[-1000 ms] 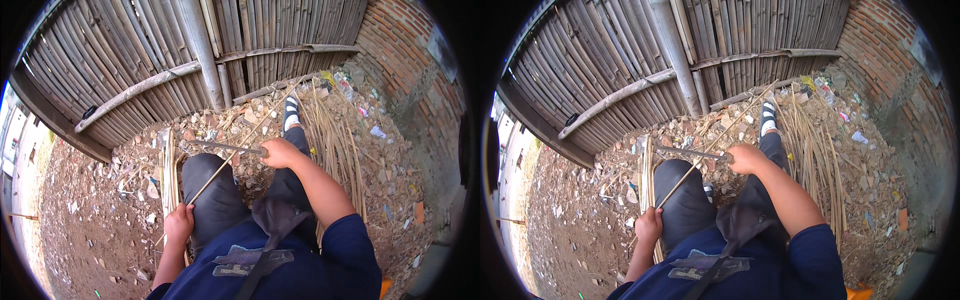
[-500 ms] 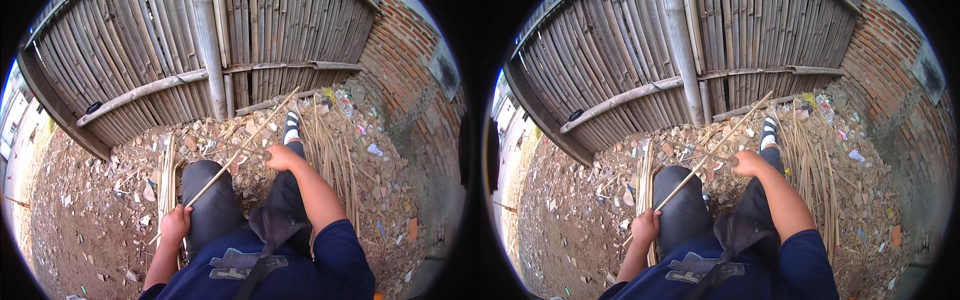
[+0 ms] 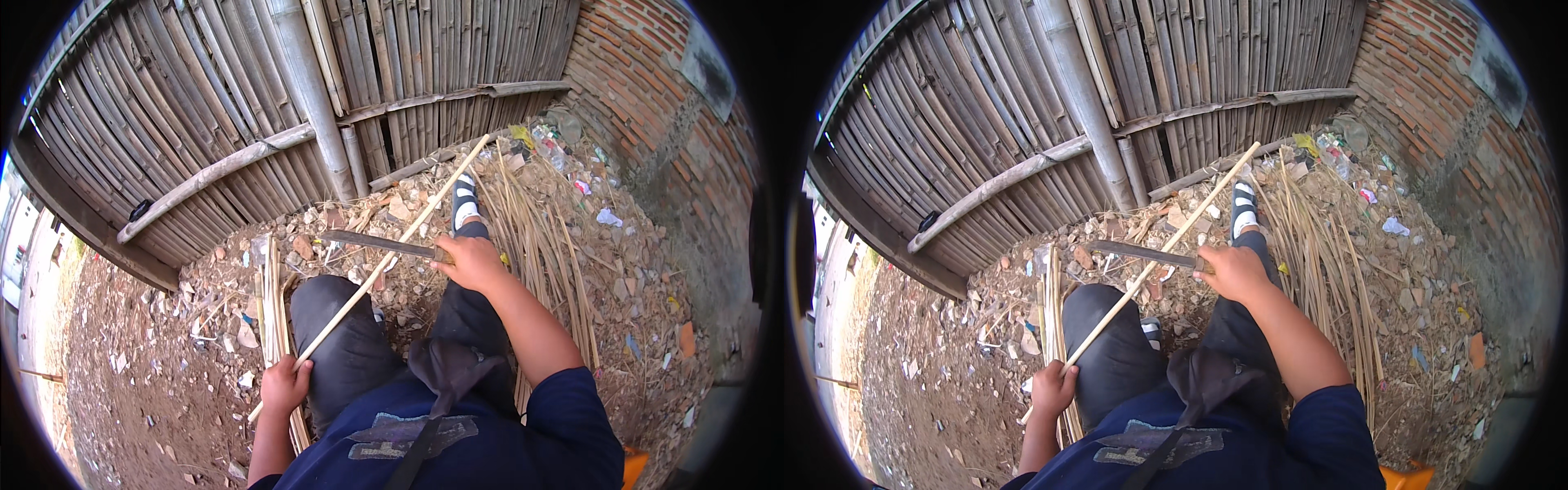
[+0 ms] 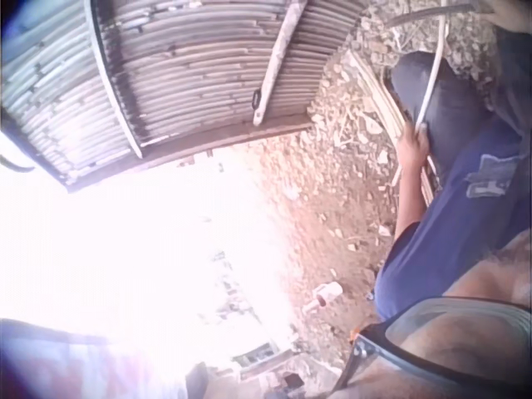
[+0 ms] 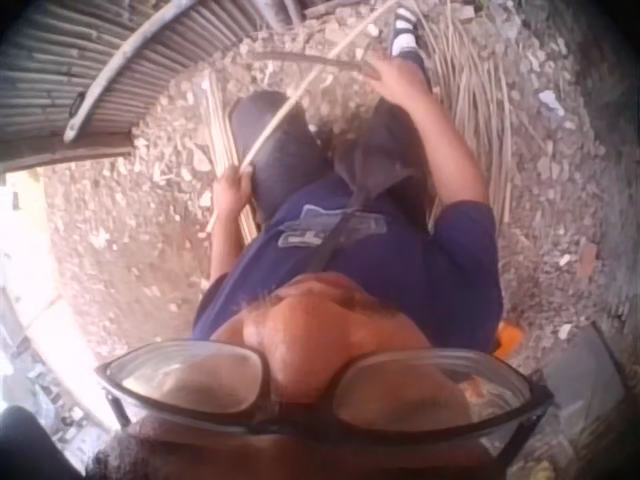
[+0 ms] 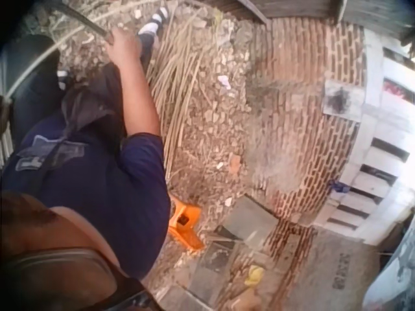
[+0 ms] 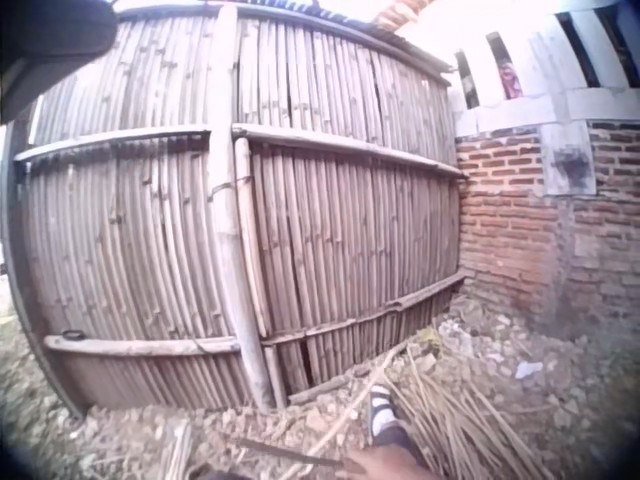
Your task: The person strips thin layers from bamboo sticks using a knife, holding the stick with one hand and drawing the blade along its length while sitting on the ground.
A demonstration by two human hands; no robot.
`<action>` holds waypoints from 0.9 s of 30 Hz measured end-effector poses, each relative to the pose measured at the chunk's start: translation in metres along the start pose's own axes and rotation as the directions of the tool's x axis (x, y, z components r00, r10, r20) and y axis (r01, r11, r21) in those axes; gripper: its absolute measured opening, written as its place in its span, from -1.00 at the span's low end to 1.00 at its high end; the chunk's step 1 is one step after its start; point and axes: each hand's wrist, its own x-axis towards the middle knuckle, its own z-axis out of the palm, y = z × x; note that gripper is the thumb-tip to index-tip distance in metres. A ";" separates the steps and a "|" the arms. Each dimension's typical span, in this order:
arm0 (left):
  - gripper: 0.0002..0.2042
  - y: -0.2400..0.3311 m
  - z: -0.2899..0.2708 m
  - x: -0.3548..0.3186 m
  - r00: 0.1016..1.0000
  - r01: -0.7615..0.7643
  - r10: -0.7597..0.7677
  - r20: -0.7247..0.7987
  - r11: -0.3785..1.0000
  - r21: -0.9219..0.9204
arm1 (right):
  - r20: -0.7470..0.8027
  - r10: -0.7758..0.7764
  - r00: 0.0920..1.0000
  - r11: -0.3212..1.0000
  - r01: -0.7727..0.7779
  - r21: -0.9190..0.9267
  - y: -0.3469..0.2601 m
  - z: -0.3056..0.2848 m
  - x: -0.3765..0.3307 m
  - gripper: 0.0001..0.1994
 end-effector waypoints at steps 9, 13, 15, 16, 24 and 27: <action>-0.55 -0.014 -0.004 -0.013 0.966 0.134 -0.106 0.237 0.986 -0.103 | 0.243 0.030 0.970 0.999 -0.035 0.018 -0.008 0.015 0.003 -0.67; -0.56 -0.010 -0.003 -0.008 0.967 0.097 -0.062 0.248 0.987 -0.129 | 0.194 0.046 0.980 0.994 -0.064 0.091 0.012 0.040 0.005 -0.70; -0.56 -0.010 -0.004 -0.009 0.966 0.104 -0.066 0.249 0.984 -0.144 | 0.184 0.045 0.982 0.995 -0.062 0.084 -0.003 0.036 0.006 -0.72; -0.55 -0.011 -0.006 -0.009 0.963 0.106 -0.074 0.260 0.988 -0.109 | 0.194 0.019 0.981 0.999 -0.024 0.027 -0.010 0.030 0.007 -0.72; -0.50 -0.020 0.001 0.001 0.927 0.156 -0.098 0.363 0.978 -0.136 | 0.119 0.227 0.967 0.973 -0.232 0.023 0.014 0.019 0.021 -0.66; -0.49 -0.019 -0.008 0.001 0.915 0.159 -0.115 0.387 0.984 -0.083 | 0.108 0.194 0.975 0.981 -0.194 -0.004 0.005 0.015 0.019 -0.64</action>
